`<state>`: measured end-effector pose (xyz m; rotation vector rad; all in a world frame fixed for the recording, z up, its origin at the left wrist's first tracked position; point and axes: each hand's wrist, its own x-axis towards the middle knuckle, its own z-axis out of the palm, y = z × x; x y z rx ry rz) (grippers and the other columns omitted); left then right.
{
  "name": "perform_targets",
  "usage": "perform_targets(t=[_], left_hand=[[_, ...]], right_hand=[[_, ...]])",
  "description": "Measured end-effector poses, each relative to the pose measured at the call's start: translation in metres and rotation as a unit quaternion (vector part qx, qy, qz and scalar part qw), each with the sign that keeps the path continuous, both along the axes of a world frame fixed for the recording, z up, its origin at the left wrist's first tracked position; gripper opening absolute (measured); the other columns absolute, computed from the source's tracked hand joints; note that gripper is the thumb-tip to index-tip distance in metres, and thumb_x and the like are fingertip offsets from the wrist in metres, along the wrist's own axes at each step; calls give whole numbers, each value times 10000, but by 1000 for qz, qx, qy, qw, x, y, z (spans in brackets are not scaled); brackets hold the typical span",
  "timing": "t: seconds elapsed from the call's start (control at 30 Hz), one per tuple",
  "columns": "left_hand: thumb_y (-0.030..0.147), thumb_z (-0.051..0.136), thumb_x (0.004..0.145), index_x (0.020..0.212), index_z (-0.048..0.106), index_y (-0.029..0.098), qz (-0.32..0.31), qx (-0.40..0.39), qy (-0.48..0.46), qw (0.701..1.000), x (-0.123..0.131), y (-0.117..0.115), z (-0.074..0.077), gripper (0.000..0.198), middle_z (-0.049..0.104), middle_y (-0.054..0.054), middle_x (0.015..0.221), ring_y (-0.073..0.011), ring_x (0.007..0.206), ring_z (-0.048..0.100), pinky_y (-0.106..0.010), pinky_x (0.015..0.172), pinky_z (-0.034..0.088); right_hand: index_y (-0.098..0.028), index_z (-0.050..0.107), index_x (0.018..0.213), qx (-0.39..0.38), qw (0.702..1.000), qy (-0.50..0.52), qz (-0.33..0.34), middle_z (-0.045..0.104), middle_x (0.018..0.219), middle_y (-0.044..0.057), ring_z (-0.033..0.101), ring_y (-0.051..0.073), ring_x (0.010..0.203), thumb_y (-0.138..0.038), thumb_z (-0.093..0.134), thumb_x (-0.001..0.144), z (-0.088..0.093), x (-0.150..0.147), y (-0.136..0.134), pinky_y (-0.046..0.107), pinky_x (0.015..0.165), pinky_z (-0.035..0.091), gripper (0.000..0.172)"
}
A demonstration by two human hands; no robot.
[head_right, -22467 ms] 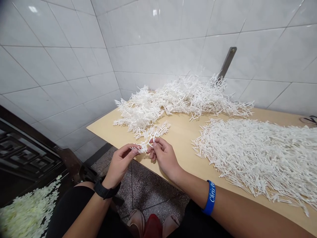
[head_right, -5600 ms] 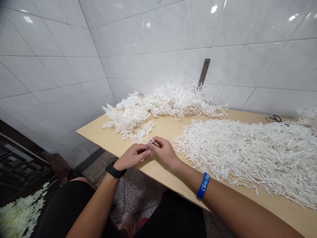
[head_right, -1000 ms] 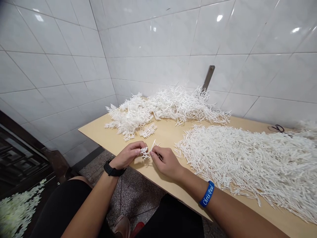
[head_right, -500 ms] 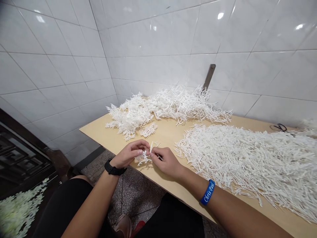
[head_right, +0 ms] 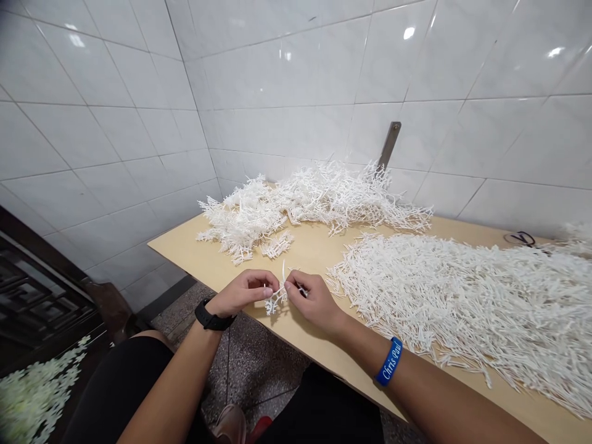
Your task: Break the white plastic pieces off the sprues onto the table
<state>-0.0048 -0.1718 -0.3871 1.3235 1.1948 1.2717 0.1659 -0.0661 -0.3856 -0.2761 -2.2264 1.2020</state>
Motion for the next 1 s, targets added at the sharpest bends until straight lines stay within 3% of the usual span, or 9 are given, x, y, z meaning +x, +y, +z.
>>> perform_targets(t=[0.33,0.43,0.53,0.6,0.67,0.87,1.0], left_hand=[[412,719,739,695,601,132,66,42,-5,997,0,2,-5,307,508,-6,709,-129,691,484,-256,668,389],[411,727,732,711,591,139,69,48,-6,996,2,3,-5,305,519,-8,739,-129,711,484,-251,677,383],[396,748,714,707,587,139,69,65,-15,995,4,3,-2,303,540,-21,808,-135,748,505,-257,702,394],[379,760,705,684,573,136,56,77,-22,995,5,3,-1,307,553,-36,854,-143,773,524,-273,726,409],[361,758,713,651,534,138,57,89,-35,994,5,3,-2,322,568,-41,856,-138,762,529,-276,727,413],[347,758,721,621,427,156,133,96,-82,983,1,4,-13,395,577,0,726,-92,649,481,-232,648,367],[312,797,678,704,495,151,143,78,-104,981,1,4,-13,343,582,9,724,-85,636,495,-218,622,368]], right_hand=[[-197,503,665,-29,999,23,-23,482,584,-27,421,119,550,-397,486,889,2,1,1,262,561,345,301],[-206,509,762,-128,992,18,7,512,614,-30,456,122,560,-454,548,862,1,-1,-1,263,566,378,270],[-221,488,921,-291,954,0,72,530,639,-43,471,115,532,-505,615,815,0,-4,-3,256,532,397,329],[-206,500,932,-341,934,-16,110,534,640,-42,463,100,517,-506,653,790,1,-6,-5,243,512,384,365],[-189,514,858,-331,936,-29,120,522,610,-44,450,89,506,-493,680,776,3,-6,-8,233,501,367,356],[-196,502,762,-293,955,-12,48,504,560,-48,436,98,492,-512,675,766,6,-6,-11,246,499,367,360],[-201,494,784,-303,949,1,89,487,554,-50,415,100,489,-520,630,807,3,-6,-10,253,505,336,348]])
